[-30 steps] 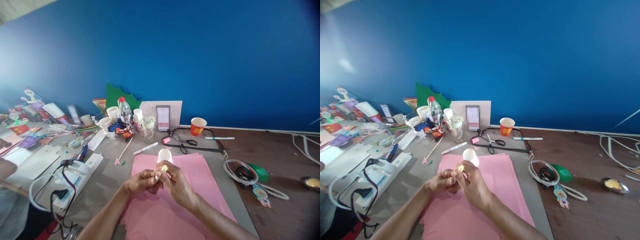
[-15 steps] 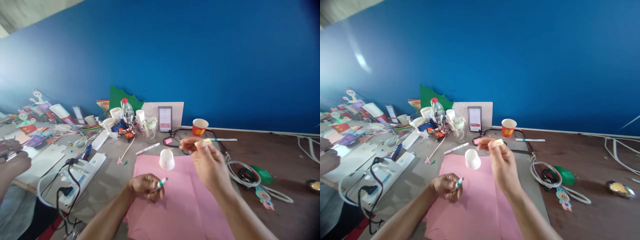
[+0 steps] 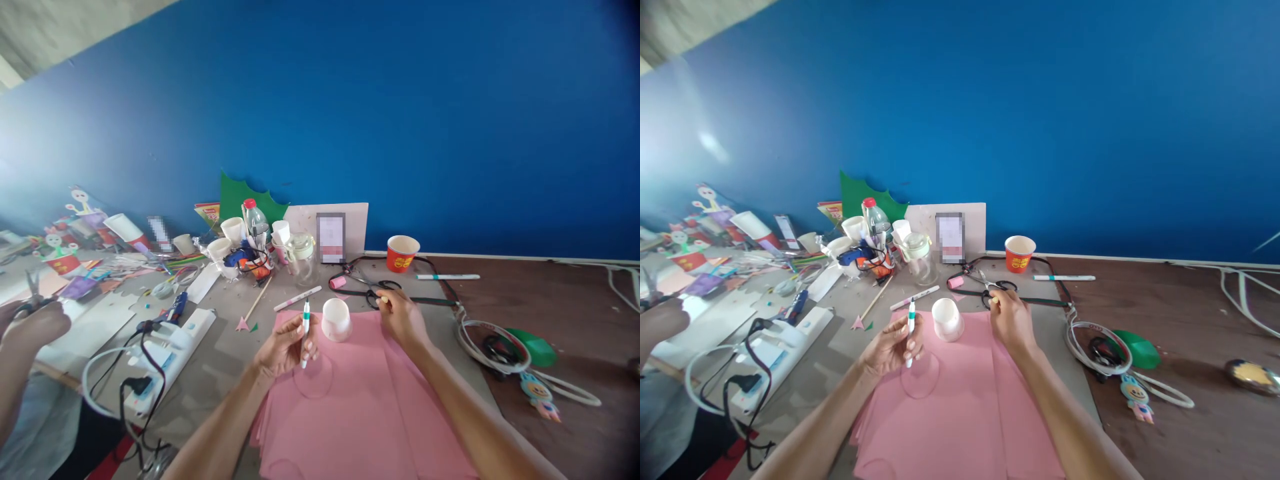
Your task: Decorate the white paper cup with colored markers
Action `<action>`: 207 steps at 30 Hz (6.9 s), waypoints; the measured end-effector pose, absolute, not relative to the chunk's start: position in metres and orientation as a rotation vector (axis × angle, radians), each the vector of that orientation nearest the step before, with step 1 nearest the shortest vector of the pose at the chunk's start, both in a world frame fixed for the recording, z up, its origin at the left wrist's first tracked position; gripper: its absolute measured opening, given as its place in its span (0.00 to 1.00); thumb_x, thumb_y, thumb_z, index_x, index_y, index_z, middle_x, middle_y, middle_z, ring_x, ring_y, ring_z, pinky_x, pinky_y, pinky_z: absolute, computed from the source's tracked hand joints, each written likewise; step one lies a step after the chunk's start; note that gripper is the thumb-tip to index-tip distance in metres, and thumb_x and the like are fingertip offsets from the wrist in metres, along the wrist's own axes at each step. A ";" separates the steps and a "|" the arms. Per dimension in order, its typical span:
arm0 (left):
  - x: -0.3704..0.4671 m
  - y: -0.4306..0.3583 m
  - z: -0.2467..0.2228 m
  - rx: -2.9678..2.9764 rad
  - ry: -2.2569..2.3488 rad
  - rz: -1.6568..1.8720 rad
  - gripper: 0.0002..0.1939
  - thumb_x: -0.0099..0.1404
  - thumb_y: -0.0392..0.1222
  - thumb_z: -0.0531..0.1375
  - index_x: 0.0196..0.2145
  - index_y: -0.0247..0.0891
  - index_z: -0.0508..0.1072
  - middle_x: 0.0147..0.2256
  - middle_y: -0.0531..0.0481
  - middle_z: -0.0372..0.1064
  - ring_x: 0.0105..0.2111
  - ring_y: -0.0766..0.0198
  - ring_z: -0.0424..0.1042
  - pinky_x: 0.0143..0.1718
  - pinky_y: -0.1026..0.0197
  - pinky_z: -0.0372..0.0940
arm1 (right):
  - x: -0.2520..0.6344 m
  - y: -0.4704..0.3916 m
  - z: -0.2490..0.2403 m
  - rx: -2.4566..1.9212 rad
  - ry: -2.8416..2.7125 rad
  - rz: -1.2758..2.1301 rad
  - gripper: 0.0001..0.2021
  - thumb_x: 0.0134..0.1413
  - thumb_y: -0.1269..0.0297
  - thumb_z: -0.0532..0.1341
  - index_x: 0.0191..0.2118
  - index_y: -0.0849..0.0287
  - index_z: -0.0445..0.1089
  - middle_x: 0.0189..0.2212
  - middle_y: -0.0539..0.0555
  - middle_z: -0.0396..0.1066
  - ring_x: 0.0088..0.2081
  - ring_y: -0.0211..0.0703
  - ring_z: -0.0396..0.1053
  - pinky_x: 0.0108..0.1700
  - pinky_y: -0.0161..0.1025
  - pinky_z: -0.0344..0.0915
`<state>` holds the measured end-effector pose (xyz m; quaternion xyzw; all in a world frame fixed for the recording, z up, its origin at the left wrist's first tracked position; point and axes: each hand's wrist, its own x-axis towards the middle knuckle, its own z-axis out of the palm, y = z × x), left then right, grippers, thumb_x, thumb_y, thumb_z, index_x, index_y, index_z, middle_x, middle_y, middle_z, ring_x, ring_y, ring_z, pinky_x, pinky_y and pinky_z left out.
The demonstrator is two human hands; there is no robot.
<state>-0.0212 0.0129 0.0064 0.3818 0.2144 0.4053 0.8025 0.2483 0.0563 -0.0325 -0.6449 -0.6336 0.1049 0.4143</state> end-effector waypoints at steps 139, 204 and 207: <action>-0.017 0.027 -0.006 0.738 0.768 1.220 0.18 0.54 0.49 0.71 0.36 0.32 0.76 0.29 0.50 0.73 0.27 0.67 0.70 0.30 0.65 0.63 | 0.165 -0.011 0.002 -0.569 -1.537 0.681 0.13 0.62 0.71 0.56 0.51 0.55 0.67 0.41 0.58 0.71 0.44 0.46 0.71 0.45 0.43 0.70; -0.017 0.026 -0.004 0.699 0.738 1.214 0.22 0.53 0.47 0.72 0.43 0.34 0.76 0.34 0.48 0.76 0.33 0.63 0.74 0.35 0.63 0.65 | 0.176 -0.011 0.008 -0.686 -1.600 0.606 0.08 0.64 0.62 0.55 0.43 0.56 0.71 0.33 0.56 0.74 0.36 0.46 0.72 0.37 0.42 0.71; -0.017 0.025 -0.001 0.691 0.744 1.200 0.23 0.53 0.48 0.72 0.43 0.34 0.76 0.34 0.47 0.76 0.33 0.63 0.74 0.37 0.62 0.66 | 0.178 -0.009 0.007 -0.731 -1.549 0.608 0.08 0.64 0.62 0.56 0.43 0.56 0.71 0.35 0.56 0.74 0.37 0.46 0.73 0.38 0.42 0.71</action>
